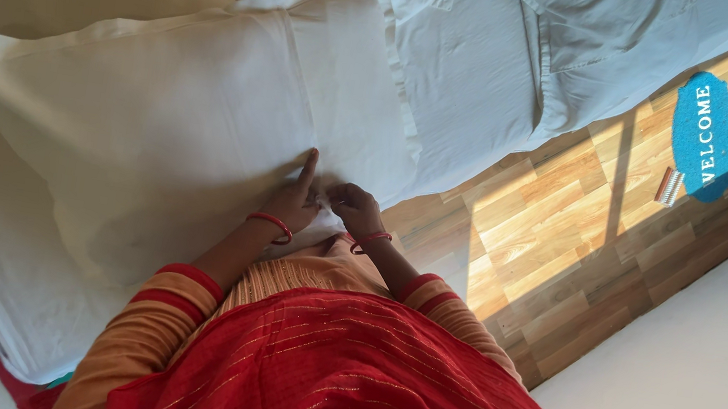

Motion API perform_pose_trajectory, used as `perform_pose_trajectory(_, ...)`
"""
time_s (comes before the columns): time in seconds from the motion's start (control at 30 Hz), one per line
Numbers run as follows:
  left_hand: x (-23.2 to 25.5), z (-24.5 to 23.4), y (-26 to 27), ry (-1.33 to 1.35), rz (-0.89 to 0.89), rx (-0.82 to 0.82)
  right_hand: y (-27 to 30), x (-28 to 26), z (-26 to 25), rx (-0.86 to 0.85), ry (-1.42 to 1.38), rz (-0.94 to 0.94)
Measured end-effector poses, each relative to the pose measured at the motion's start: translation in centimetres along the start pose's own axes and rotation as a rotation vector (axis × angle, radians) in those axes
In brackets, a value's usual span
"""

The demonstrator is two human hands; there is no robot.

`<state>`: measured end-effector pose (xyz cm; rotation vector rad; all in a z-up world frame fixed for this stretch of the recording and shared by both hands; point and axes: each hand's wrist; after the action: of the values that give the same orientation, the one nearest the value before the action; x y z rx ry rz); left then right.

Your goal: The person puts a pillow into a white pillowcase by hand on a bed.

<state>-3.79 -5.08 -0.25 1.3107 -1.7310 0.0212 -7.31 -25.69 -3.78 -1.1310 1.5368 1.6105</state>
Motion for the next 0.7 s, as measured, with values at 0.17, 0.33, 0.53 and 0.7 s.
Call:
perform_pose_trajectory(0.17, -0.9, -2.5, 3.0, 0.034, 0.103, 0.056, 0.4, 2.2, 2.9, 0.097, 0.132, -0.237)
perform_pose_trajectory(0.33, 0.1, -7.3, 7.4, -0.271, 0.333, 0.275, 1.1, 1.8, 3.6, 0.237, 0.175, -0.250)
perform_pose_trajectory(0.53, 1.2, -9.1, 7.1, -0.721, 0.550, 0.280, 2.6, 3.0, 4.9, 0.396, 0.141, -0.213)
perform_pose_trajectory(0.7, 2.8, -8.1, 3.2, -1.013, 0.508, 0.195, 1.8, 5.7, 6.2, 0.450, -0.087, -0.124)
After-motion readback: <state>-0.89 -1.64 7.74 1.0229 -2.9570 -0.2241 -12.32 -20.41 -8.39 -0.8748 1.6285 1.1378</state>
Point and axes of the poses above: each hand's wrist, its own y-axis away from the middle knuckle, its own z-axis out of the palm, x = y × z, and after that the axes turned 13 degrees about -y, right-handed
